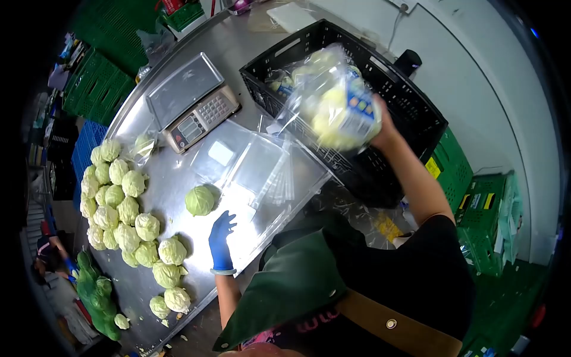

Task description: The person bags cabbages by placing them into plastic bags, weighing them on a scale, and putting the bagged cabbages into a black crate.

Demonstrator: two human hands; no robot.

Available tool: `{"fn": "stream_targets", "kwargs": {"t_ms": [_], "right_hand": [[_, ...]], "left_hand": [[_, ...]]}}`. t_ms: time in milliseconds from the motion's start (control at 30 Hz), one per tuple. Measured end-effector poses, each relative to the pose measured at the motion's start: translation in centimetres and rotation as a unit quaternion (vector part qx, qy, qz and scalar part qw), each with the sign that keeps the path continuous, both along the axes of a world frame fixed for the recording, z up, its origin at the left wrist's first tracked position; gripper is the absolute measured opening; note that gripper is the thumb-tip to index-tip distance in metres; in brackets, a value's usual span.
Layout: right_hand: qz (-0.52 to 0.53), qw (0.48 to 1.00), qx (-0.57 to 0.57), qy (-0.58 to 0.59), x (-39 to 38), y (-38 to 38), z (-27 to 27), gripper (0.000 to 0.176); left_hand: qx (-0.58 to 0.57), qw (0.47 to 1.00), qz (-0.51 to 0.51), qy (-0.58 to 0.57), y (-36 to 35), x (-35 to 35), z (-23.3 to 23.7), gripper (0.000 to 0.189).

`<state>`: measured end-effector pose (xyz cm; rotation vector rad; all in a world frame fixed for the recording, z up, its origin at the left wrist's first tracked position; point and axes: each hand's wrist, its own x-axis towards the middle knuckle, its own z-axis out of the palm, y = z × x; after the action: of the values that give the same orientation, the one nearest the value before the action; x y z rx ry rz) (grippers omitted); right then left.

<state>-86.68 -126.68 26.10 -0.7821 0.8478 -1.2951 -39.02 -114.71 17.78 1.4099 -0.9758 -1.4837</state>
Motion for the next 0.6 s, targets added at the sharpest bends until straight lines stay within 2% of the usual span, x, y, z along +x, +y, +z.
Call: {"fn": "stream_targets", "kwargs": {"t_ms": [33, 67, 100, 133, 167, 200, 233, 267, 300, 333, 400, 433, 467, 500, 533, 567, 600], "right_hand": [[-0.052, 0.970, -0.110, 0.212, -2.2, -0.5, 0.5, 0.051], [-0.049, 0.995, -0.028, 0.085, -5.3, -1.6, -0.4, 0.049], [-0.044, 0.997, 0.052, -0.043, -8.8, -2.8, -2.0, 0.048], [-0.043, 0.997, 0.052, -0.046, -13.1, -3.0, -5.5, 0.048], [-0.087, 0.990, 0.035, 0.109, -17.7, -2.9, -10.4, 0.048], [-0.129, 0.956, 0.017, 0.262, -20.1, -3.1, -13.0, 0.048], [-0.160, 0.962, 0.106, 0.194, -20.2, -3.1, -12.6, 0.050], [-0.182, 0.955, 0.197, 0.125, -19.9, -2.8, -12.3, 0.053], [-0.159, 0.940, 0.174, 0.246, -19.9, -2.4, -12.9, 0.057], [-0.151, 0.951, 0.260, 0.074, -20.5, -3.7, -14.6, 0.059], [-0.072, 0.959, 0.266, 0.066, -21.5, -4.6, -17.6, 0.059], [-0.080, 0.953, 0.287, 0.055, -20.5, -5.2, -18.6, 0.059], [-0.073, 0.936, 0.242, 0.244, -20.9, -4.4, -19.9, 0.061], [-0.208, 0.857, 0.400, 0.250, -20.5, -5.6, -20.0, 0.069], [-0.189, 0.887, 0.316, 0.278, -29.5, -7.6, -28.8, 0.070], [-0.129, 0.750, 0.278, 0.586, -37.2, -9.9, -31.8, 0.074], [-0.177, 0.689, 0.173, 0.681, -32.8, -9.8, -27.1, 0.066]], "left_hand": [[0.043, 0.999, 0.005, -0.004, 0.9, 0.6, -2.7, 0.036], [0.055, 0.998, 0.009, -0.043, 2.2, 0.9, -5.2, 0.034], [0.066, 0.994, 0.013, -0.081, 3.3, 1.1, -7.3, 0.032], [0.085, 0.994, 0.013, -0.074, 4.5, 1.2, -8.8, 0.031], [0.104, 0.992, 0.012, -0.067, 5.6, 1.3, -10.0, 0.030], [0.141, 0.988, 0.021, -0.060, 6.5, 1.3, -10.8, 0.030], [0.175, 0.981, 0.016, -0.087, 7.0, 1.3, -11.0, 0.029], [0.146, 0.984, 0.030, -0.102, 7.5, 1.2, -12.2, 0.028], [0.120, 0.984, 0.054, -0.120, 8.8, 1.4, -13.3, 0.028], [0.048, 0.974, 0.030, -0.218, 9.0, 1.4, -12.9, 0.026], [0.004, 0.946, 0.039, -0.323, 9.2, 1.8, -13.7, 0.025], [0.029, 0.952, 0.100, -0.289, 8.7, 1.2, -12.7, 0.022], [0.029, 0.944, 0.129, -0.302, 8.4, 1.2, -12.9, 0.020], [0.007, 0.944, 0.161, -0.287, 8.7, 1.6, -14.6, 0.019], [-0.009, 0.944, 0.170, -0.283, 8.4, 1.4, -14.9, 0.019], [-0.024, 0.939, 0.152, -0.307, 8.4, 1.7, -15.9, 0.019], [-0.048, 0.924, 0.136, -0.354, 7.7, 1.5, -16.1, 0.020]]}}
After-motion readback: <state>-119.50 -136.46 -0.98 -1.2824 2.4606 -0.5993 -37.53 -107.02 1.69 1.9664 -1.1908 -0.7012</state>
